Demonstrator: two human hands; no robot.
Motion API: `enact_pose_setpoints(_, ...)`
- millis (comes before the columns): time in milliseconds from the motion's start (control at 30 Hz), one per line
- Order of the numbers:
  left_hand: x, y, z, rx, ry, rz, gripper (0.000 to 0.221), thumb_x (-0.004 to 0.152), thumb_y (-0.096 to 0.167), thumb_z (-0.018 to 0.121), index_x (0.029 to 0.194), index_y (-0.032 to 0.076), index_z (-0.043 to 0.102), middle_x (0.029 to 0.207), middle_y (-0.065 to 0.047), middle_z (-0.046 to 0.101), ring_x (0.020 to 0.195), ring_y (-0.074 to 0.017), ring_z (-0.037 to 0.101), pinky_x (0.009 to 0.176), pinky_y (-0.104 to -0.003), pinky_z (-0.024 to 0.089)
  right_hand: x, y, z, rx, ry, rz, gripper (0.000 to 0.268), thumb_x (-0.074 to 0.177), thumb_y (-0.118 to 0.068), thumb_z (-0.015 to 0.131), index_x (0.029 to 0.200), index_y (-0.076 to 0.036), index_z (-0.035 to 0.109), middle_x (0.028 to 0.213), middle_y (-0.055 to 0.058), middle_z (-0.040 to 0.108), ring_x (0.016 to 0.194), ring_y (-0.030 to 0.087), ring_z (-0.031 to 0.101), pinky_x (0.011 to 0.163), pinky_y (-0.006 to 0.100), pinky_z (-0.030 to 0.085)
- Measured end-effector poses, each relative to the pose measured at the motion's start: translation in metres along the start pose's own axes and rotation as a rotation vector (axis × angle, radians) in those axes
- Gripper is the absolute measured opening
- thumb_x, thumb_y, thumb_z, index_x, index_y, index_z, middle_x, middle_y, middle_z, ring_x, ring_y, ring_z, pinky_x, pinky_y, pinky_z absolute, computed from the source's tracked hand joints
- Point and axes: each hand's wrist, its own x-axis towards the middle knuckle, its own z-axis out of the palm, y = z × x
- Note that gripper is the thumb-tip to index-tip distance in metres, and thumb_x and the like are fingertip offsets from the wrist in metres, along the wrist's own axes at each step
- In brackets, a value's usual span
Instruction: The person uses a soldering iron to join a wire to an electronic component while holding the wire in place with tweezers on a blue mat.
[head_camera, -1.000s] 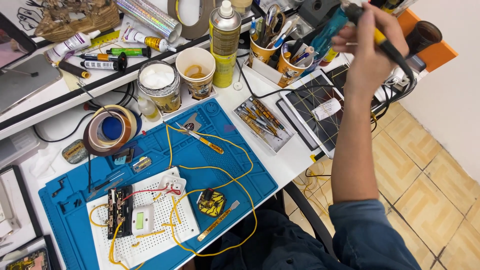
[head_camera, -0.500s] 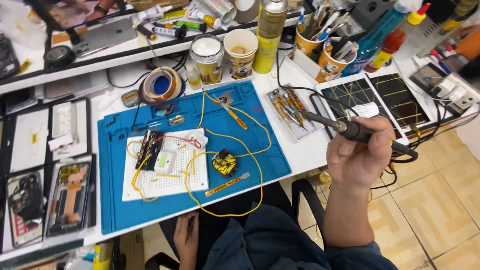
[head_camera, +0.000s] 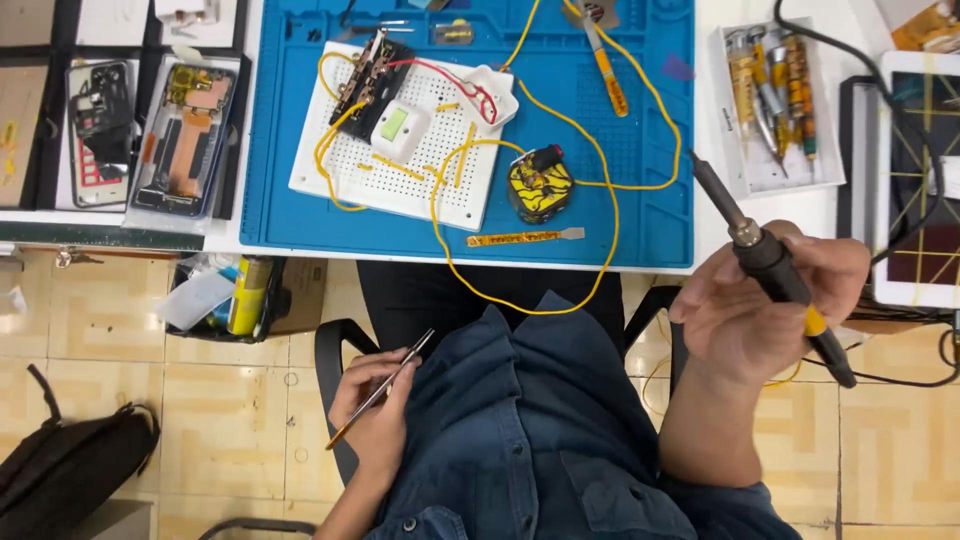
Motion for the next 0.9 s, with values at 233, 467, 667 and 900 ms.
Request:
enact_pose_setpoints(233, 0.045, 0.058, 0.070, -0.287, -0.093, 0.204, 0.026, 0.093, -0.007, 0.082, 0.100, 0.006, 0.061, 0.099, -0.020, 0.071, 0.091, -0.0261, 0.081, 0.082, -0.037, 0.079, 0.007, 0.036, 0.038, -0.110, 0.062, -0.155, 0.035, 0.117, -0.033, 0.067, 0.120, -0.009, 0.042, 0.096, 0.017, 0.048, 0.048, 0.029, 0.060, 0.036, 0.034, 0.043)
enact_pose_setpoints(467, 0.089, 0.060, 0.126, -0.292, -0.166, 0.159, 0.026, 0.091, -0.001, 0.087, 0.099, 0.009, 0.064, 0.100, -0.017, 0.074, 0.095, -0.0278, 0.082, 0.086, -0.038, 0.077, 0.023, 0.062, 0.045, -0.343, 0.032, -0.270, 0.040, 0.117, -0.037, 0.060, 0.118, -0.007, 0.034, 0.088, 0.021, 0.040, 0.040, 0.030, 0.053, 0.035, 0.035, 0.040)
enact_pose_setpoints(667, 0.098, 0.057, 0.130, -0.272, -0.159, 0.046, 0.024, 0.093, 0.003, 0.086, 0.100, 0.009, 0.064, 0.099, -0.016, 0.074, 0.093, -0.0260, 0.082, 0.084, -0.037, 0.078, 0.019, 0.052, 0.040, -0.594, -0.031, -0.195, 0.036, 0.119, -0.036, 0.052, 0.115, -0.009, 0.028, 0.084, 0.020, 0.042, 0.052, 0.029, 0.066, 0.041, 0.031, 0.040)
enact_pose_setpoints(900, 0.103, 0.050, 0.138, -0.265, -0.153, -0.021, 0.023, 0.096, 0.001, 0.084, 0.103, 0.011, 0.064, 0.101, -0.016, 0.073, 0.096, -0.0258, 0.081, 0.087, -0.037, 0.076, 0.003, 0.038, 0.003, -0.374, -0.114, 0.008, 0.039, 0.093, 0.010, 0.060, 0.118, -0.009, 0.037, 0.081, 0.025, 0.055, 0.063, 0.024, 0.076, 0.046, 0.013, 0.048)
